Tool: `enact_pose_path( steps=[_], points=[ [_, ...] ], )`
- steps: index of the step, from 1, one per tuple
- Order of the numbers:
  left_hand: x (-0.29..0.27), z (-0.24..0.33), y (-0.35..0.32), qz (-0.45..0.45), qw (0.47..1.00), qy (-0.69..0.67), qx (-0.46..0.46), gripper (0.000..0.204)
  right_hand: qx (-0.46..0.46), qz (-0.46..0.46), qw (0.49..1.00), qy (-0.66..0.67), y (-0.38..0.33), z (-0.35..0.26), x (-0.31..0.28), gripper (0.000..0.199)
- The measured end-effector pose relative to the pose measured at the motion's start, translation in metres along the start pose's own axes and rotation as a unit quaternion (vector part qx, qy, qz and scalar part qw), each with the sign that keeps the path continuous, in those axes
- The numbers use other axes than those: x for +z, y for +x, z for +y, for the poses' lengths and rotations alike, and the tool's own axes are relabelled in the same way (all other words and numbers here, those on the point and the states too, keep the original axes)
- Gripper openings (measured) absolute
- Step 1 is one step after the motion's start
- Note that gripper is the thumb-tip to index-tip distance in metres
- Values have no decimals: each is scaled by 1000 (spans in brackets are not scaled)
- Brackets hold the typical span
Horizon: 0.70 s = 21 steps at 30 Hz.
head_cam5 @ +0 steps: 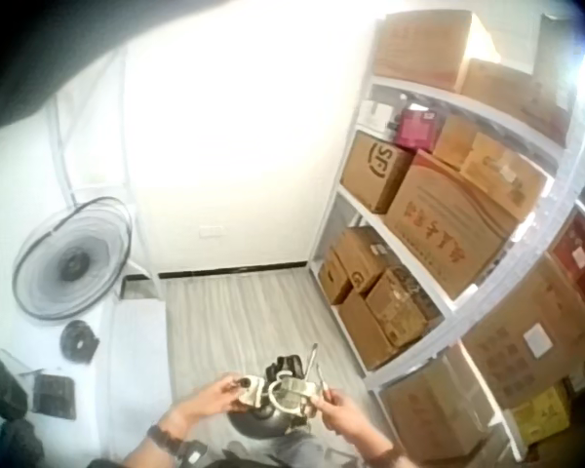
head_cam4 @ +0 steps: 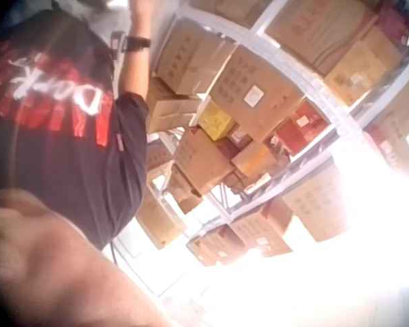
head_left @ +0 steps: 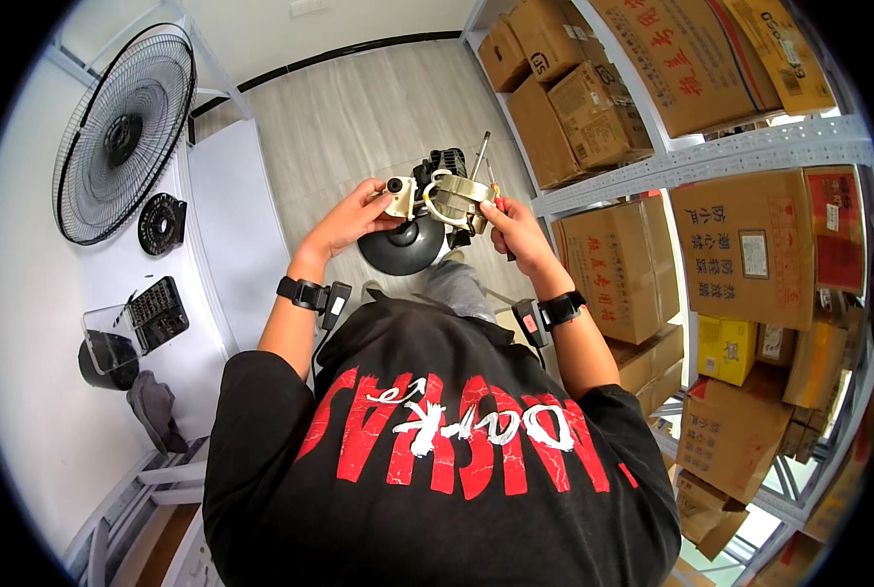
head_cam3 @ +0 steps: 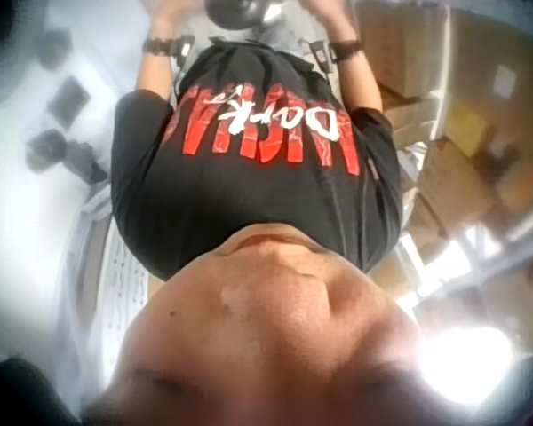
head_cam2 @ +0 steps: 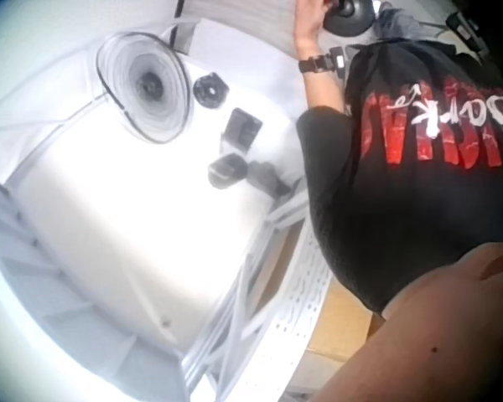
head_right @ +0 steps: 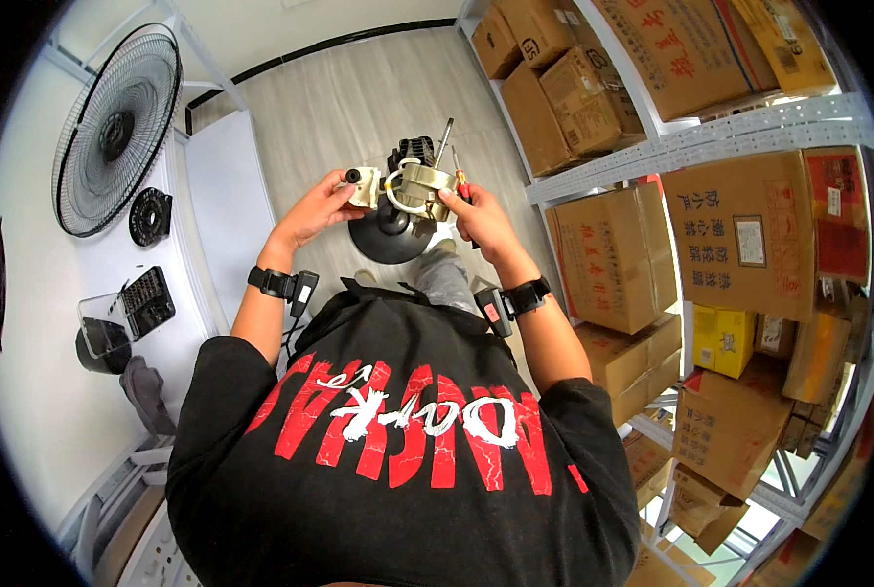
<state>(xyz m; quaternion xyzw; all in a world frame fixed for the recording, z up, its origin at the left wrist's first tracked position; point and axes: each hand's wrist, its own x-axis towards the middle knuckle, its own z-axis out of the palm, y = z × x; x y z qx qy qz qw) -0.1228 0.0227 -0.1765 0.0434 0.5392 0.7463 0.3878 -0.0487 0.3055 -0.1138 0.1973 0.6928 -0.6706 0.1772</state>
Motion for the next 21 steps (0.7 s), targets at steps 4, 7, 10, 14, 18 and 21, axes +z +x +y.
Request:
enact_pose_path(
  steps=[4,7,10,14,18,21],
  points=[
    [8,-18,-4,12,996,-79,30,33,17,-12,1000,-14,1,-7,-4,35],
    [14,-30,-7,28,992,-113,53,31,36,-59,996,-50,8,-10,-18,30],
    [28,-46,-11,69,983,-150,83,31,50,-129,990,-34,22,-10,-34,40],
    [50,-80,-19,145,954,-226,137,33,54,-262,963,-28,42,-8,-57,50],
    [88,-114,-31,180,918,-287,207,34,52,-310,948,-44,54,-15,-59,46],
    [133,-130,-28,263,886,-287,252,33,45,-327,941,-71,62,-8,-59,34]
  ],
)
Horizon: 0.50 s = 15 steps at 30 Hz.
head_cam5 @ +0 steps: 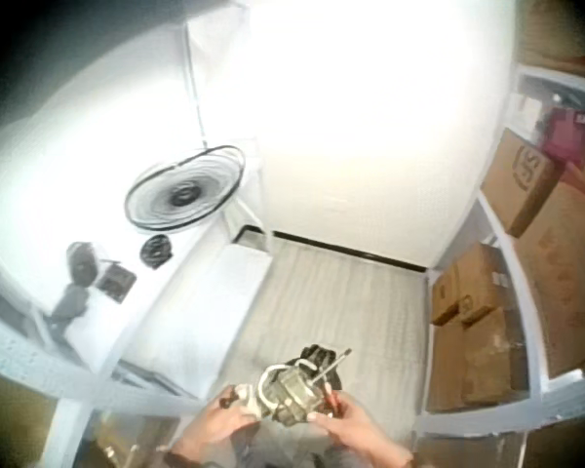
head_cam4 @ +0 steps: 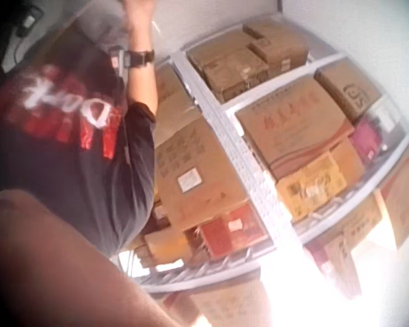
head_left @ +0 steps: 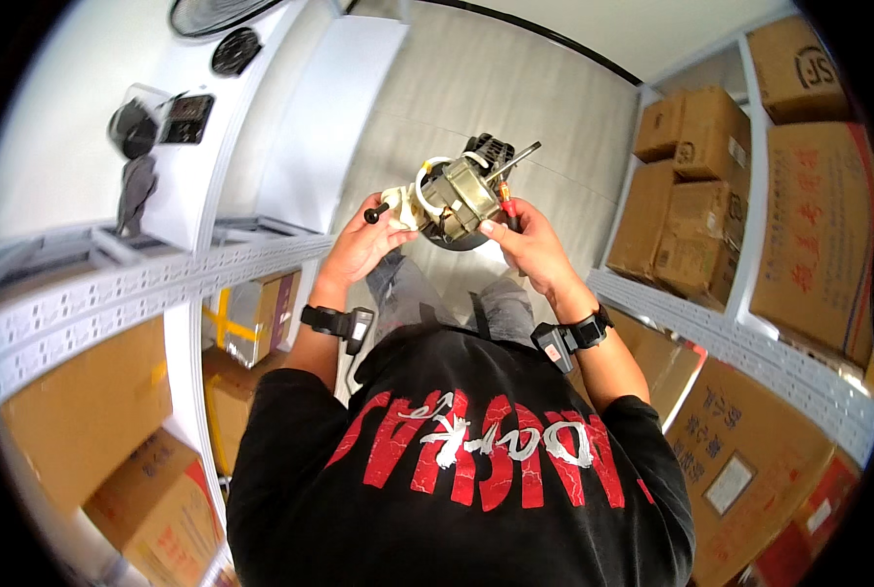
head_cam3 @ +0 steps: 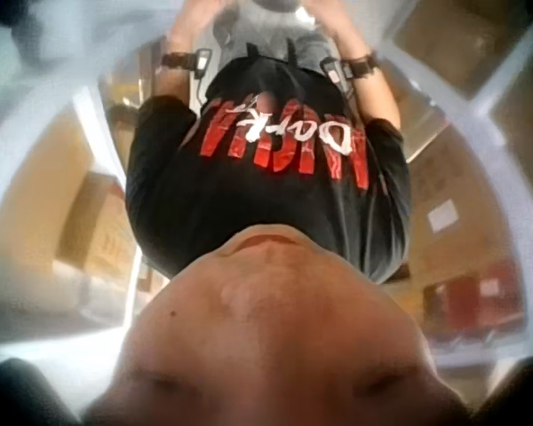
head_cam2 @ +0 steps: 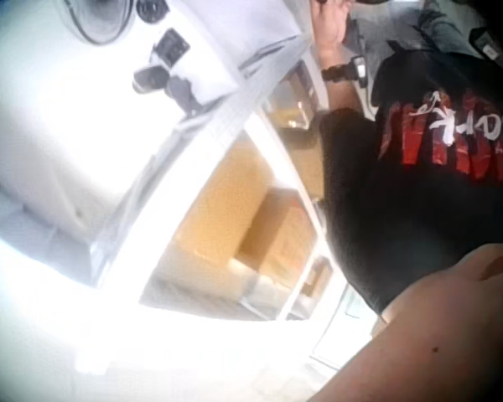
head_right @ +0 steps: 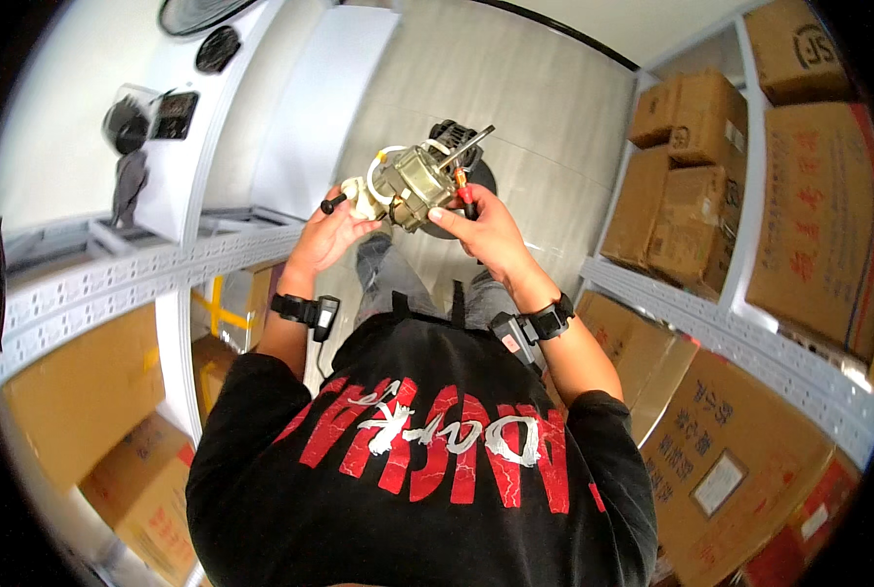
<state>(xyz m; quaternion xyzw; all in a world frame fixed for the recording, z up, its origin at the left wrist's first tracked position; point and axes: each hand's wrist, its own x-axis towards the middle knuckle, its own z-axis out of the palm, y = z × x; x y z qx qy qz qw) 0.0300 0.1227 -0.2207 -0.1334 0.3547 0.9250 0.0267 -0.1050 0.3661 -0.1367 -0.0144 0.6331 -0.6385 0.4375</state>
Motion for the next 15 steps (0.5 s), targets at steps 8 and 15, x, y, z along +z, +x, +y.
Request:
enact_pose_path(
  steps=[8,15],
  points=[
    [7,-41,-18,36,996,-51,63,36,-44,18,999,1,-13,11,10,28],
    [12,-4,-16,-4,995,102,11,30,-89,74,993,-2,-22,31,17,30]
  ],
)
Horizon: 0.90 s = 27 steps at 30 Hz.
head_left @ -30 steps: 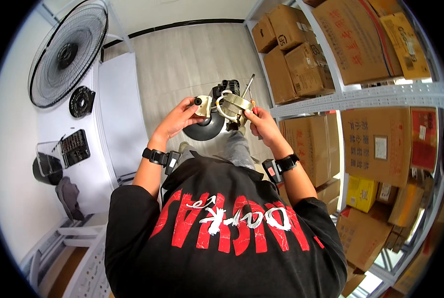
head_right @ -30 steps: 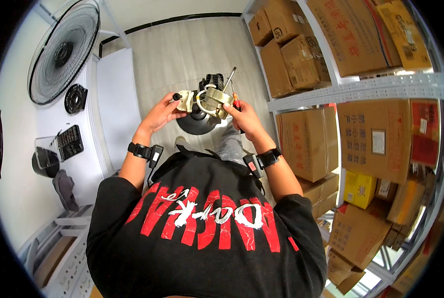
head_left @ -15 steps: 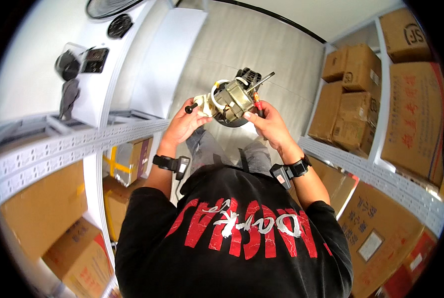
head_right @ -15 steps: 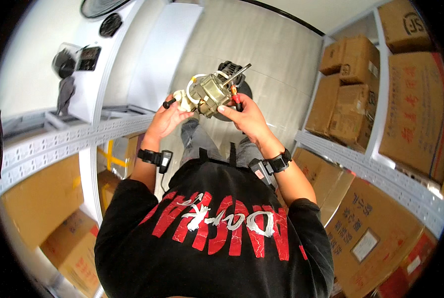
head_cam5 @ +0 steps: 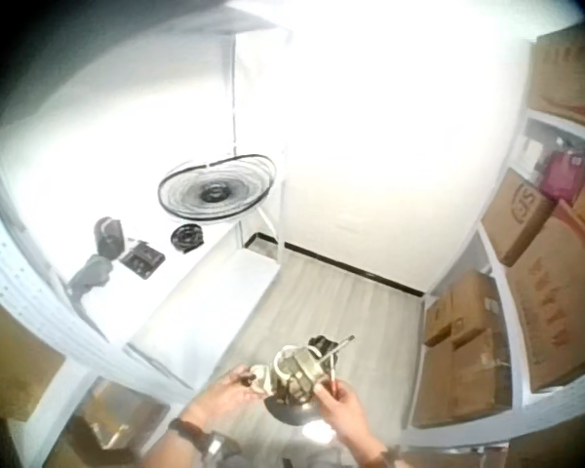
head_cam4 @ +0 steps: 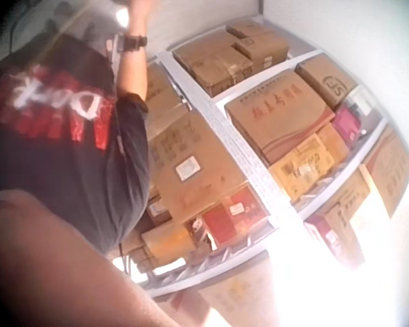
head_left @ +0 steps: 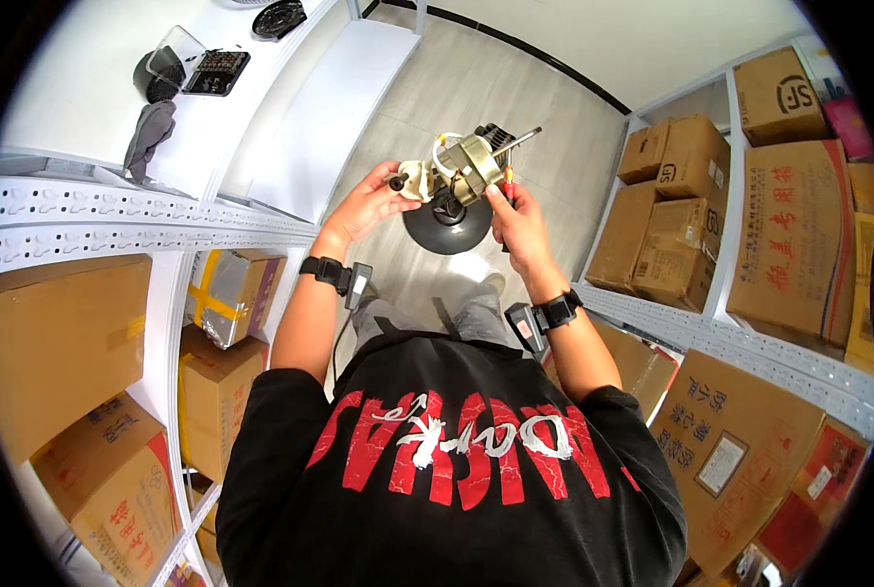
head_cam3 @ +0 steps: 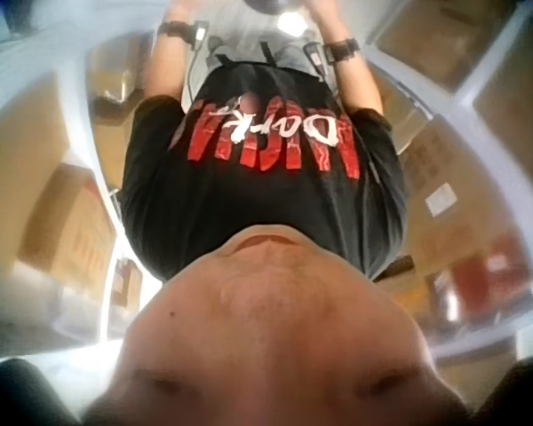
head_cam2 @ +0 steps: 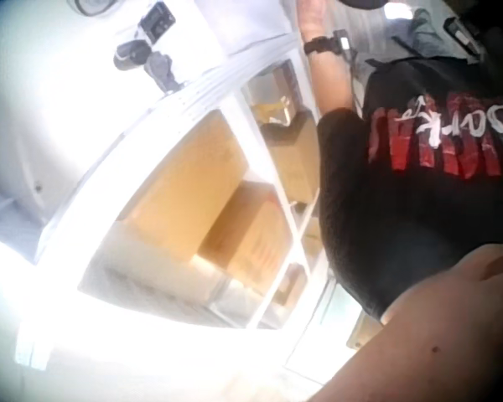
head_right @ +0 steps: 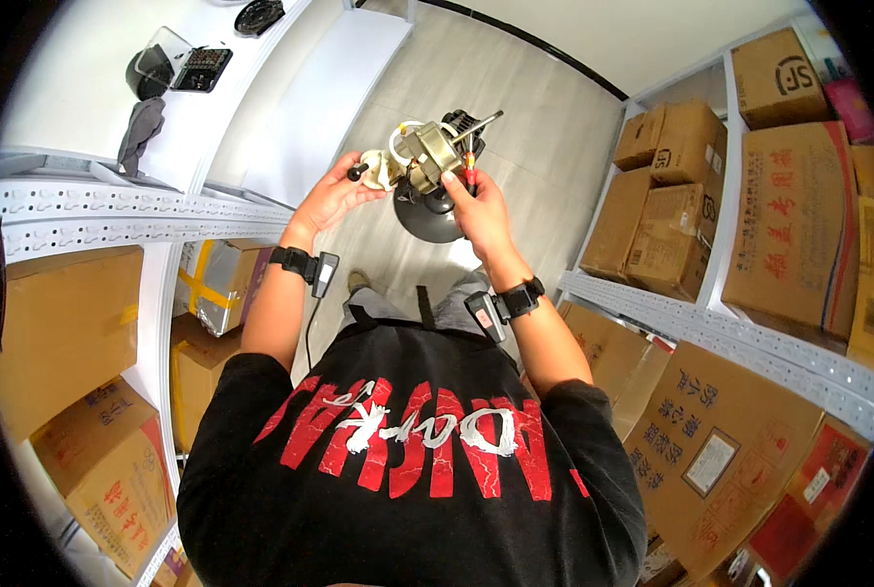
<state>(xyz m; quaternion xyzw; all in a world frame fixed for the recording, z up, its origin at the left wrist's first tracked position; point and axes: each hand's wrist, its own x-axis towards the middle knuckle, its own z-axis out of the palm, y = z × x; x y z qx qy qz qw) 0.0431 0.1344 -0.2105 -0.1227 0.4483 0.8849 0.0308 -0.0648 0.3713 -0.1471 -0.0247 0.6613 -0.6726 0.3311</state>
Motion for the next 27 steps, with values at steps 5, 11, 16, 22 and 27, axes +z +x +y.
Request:
enact_pose_path(
  steps=[5,11,16,22,27],
  points=[
    [-4,-5,-5,-58,996,73,-13,31,3,9,1000,-8,0,-7,6,27],
    [9,-28,-11,-38,996,-77,8,32,-11,-36,996,-78,1,-16,-4,40],
    [2,-25,-8,-16,1000,5,3,34,-18,-15,997,-79,1,-19,5,48],
    [-6,-10,-5,-75,984,161,7,38,-66,-1,992,-109,6,-7,4,34],
    [19,-9,-9,-20,998,66,-10,39,-84,28,985,-151,2,-9,6,52]
  ],
)
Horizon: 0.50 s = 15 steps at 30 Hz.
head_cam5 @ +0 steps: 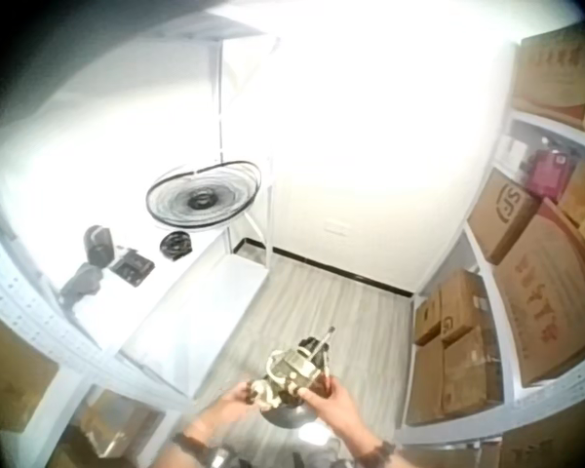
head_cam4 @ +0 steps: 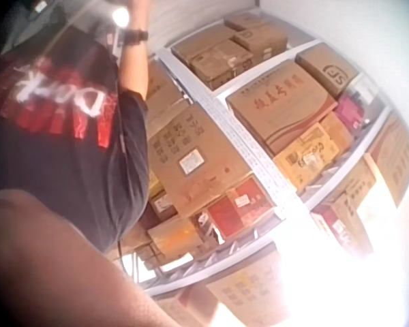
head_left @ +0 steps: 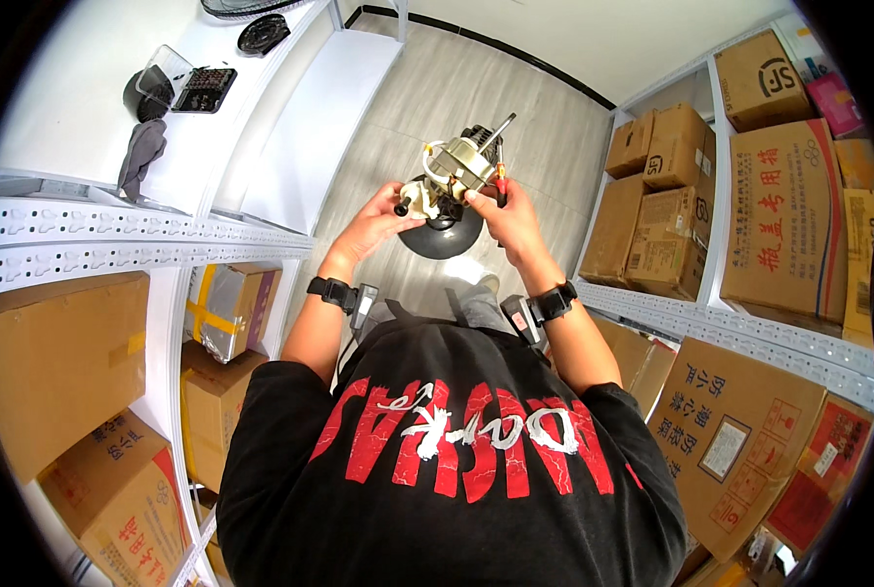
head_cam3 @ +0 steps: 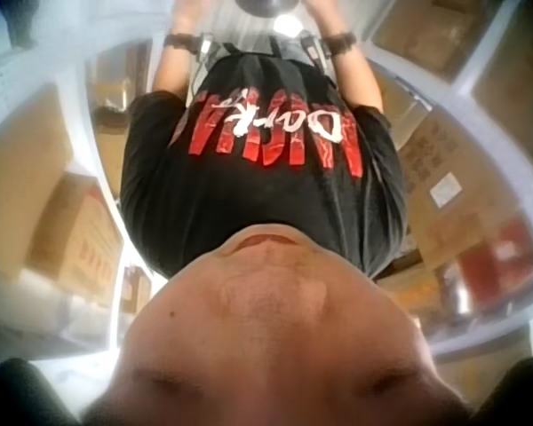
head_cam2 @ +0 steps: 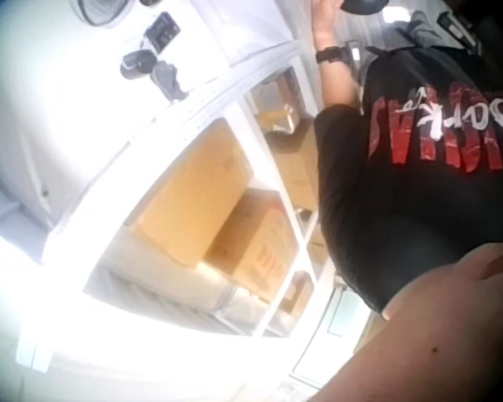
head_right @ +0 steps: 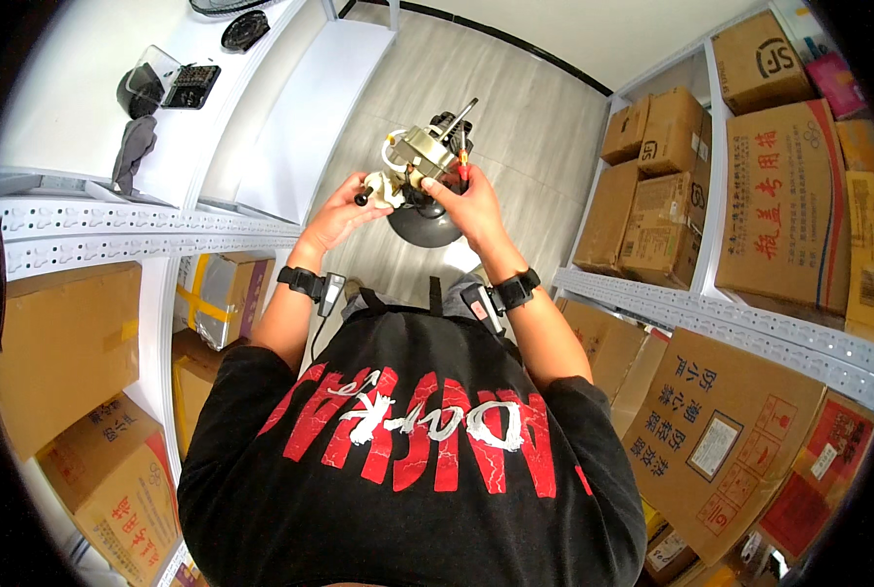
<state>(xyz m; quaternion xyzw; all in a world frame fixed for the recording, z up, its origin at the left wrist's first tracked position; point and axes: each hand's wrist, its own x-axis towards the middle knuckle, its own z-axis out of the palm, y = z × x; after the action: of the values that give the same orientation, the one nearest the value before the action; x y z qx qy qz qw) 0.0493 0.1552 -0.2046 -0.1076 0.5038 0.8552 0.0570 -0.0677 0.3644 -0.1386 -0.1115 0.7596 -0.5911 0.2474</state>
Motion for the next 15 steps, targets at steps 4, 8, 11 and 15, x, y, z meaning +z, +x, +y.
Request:
enact_pose_path(
  steps=[4,8,11,15],
  points=[
    [-1,-20,7,17,997,58,40,34,8,17,1000,3,0,-3,6,63],
    [-8,-21,10,9,997,63,35,35,39,5,999,38,2,-13,6,61],
    [-16,-21,11,0,999,50,19,36,47,12,998,29,3,-13,8,61],
    [-14,-15,8,-27,998,40,39,30,30,38,999,25,3,-2,12,61]
  ],
)
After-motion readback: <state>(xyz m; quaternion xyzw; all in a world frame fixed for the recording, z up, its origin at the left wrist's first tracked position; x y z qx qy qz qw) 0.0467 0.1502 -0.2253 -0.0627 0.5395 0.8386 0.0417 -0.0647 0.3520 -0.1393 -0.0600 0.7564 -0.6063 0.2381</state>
